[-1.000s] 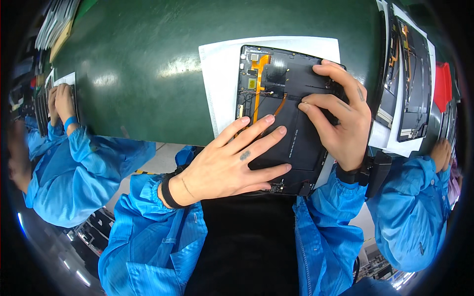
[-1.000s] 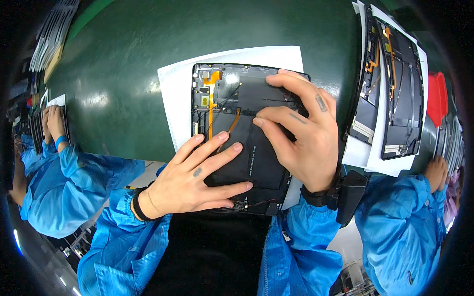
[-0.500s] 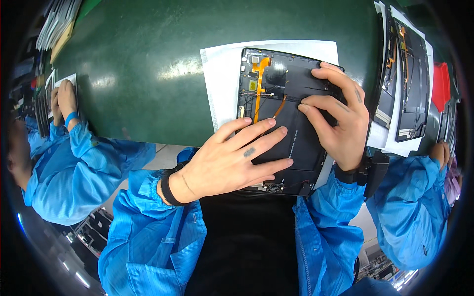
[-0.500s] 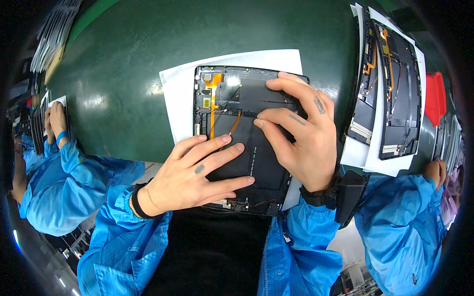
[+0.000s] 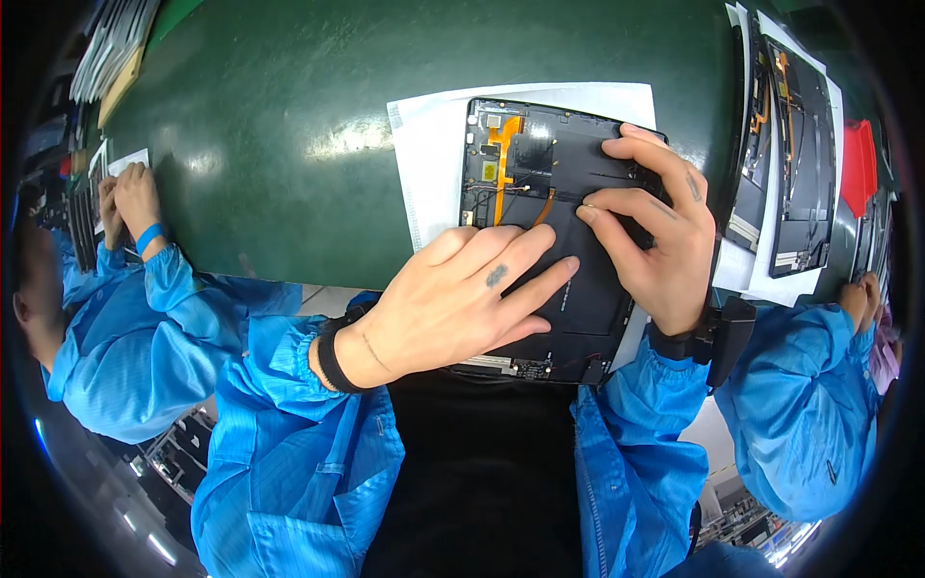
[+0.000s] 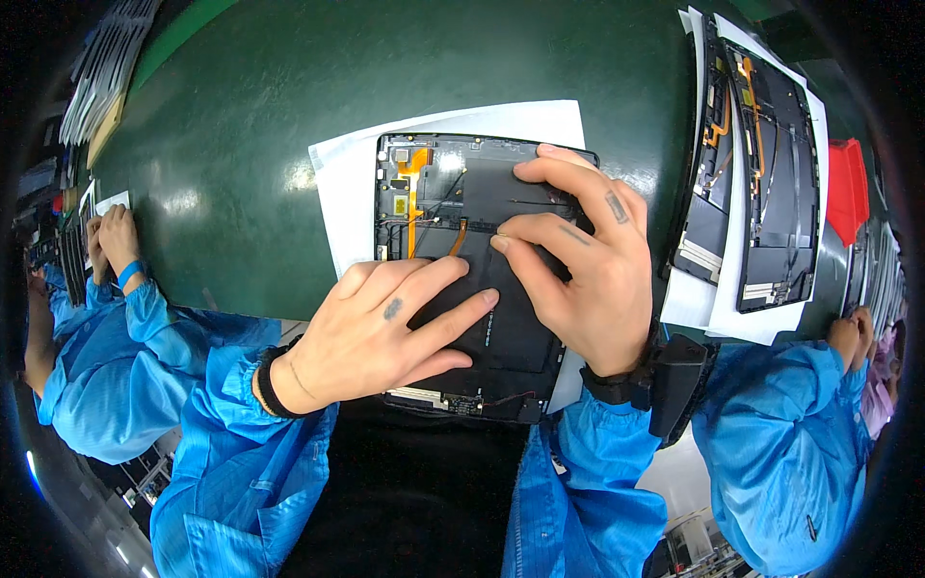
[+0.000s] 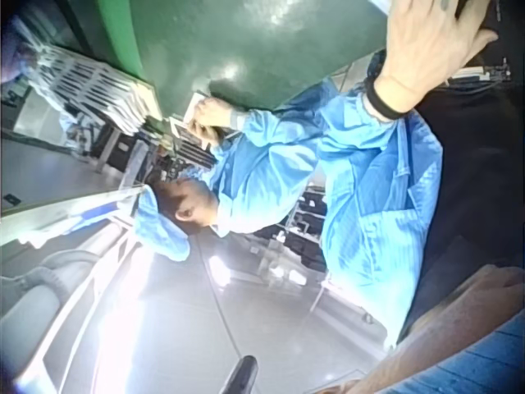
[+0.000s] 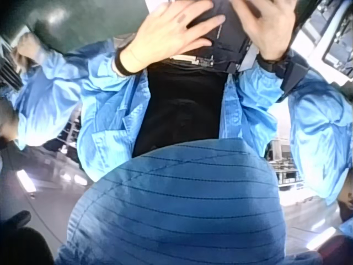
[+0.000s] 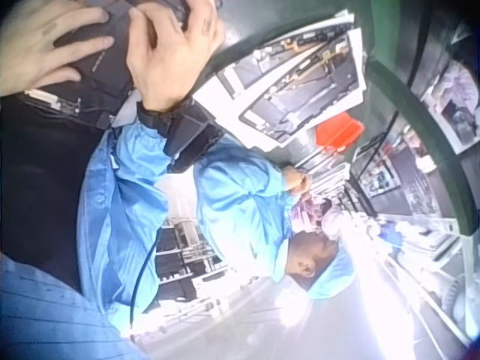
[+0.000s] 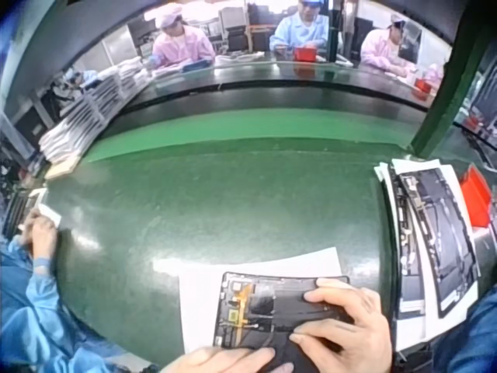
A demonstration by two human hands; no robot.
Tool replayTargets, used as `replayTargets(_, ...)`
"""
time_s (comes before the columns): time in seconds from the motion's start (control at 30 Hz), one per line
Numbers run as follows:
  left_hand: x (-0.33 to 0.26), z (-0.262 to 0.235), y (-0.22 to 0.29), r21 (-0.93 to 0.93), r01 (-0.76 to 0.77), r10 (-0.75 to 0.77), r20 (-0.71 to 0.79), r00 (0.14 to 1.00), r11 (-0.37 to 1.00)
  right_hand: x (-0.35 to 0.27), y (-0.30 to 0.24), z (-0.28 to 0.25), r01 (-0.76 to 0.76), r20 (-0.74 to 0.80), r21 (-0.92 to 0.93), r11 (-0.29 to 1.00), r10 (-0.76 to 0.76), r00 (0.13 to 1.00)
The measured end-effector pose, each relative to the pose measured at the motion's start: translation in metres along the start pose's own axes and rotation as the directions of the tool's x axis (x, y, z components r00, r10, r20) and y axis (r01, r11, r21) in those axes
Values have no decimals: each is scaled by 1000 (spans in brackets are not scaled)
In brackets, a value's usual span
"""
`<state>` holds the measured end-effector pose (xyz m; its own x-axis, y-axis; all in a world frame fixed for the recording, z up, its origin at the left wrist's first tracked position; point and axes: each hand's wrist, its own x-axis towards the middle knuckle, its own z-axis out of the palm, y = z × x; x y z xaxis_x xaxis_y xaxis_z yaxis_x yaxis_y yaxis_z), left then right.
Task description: Manually assemble and connect internal components of a tablet device on a factory production line.
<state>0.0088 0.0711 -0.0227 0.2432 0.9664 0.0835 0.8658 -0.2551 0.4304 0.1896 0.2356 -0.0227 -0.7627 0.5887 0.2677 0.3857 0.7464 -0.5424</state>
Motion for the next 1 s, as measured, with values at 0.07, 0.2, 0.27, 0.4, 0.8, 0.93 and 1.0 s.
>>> replayTargets(0.07, 3, -2, -1, 20, -7, 7, 0, 1000, 1000, 1, 1, 0, 2, 4, 3, 1000, -2, 1000)
replayTargets(0.2, 14, -7, -3, 46, -15, 15, -2, 1000, 999, 1, 0, -2, -11, 9, 12, 1000, 11, 1000)
replayTargets(0.27, 18, -9, -3, 90, -9, 13, -46, 999, 996, 1, 0, -3, -7, 16, 15, 1000, 7, 1000)
replayTargets(0.4, 23, -6, -7, 56, 55, -54, -29, 998, 997, 3, 1, 1, -43, -12, 7, 999, 43, 999)
replayTargets(0.8, 27, -8, -3, 82, 97, -97, -8, 995, 992, 2, 3, 3, -40, -72, 59, 997, 44, 996)
replayTargets(0.93, 2, -10, -1, 18, 3, -4, 50, 999, 1000, 3, 2, 5, -18, -61, 49, 999, 21, 998)
replayTargets(1.0, -10, -10, 4, -5, -47, 47, 63, 997, 999, 3, 2, 5, -21, -69, 46, 999, 24, 997)
